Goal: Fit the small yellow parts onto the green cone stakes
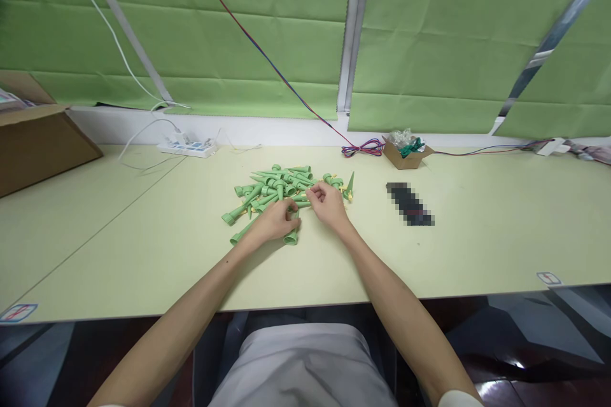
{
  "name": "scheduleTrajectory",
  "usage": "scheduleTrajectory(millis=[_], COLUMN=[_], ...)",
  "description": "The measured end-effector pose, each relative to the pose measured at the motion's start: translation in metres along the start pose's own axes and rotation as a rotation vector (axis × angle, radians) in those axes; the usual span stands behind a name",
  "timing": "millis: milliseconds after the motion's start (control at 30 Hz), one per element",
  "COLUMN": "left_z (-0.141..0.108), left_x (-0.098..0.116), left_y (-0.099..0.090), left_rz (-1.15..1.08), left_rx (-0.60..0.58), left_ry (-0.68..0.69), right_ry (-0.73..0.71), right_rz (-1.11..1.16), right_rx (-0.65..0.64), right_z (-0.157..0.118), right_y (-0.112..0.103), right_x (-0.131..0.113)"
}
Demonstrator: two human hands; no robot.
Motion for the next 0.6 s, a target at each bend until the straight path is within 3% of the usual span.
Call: scheduleTrajectory(millis=[400, 600], left_z=[-0.002, 0.002], left_x=[0.016, 0.011], left_y=[-0.001, -0.007], left_rz=[-0.179, -0.255], left_rx=[-0.041, 0.073], left_ry=[0.134, 0.136], right_ry=[-0.016, -0.027], right_rz=[-0.023, -0.043], right_rx=[0.009, 0.031], right_z=[0.001, 0.0], right_y=[0.0, -0.003], right_x=[0.002, -0.003])
Point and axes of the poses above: each hand's wrist, its own z-axis towards the middle knuckle, its own y-axis out of the palm, x = y × z, the point moved 7 cm from there along z, towards the middle knuckle, and after that the axes turned 1 degree about y, right-handed, at the moved point
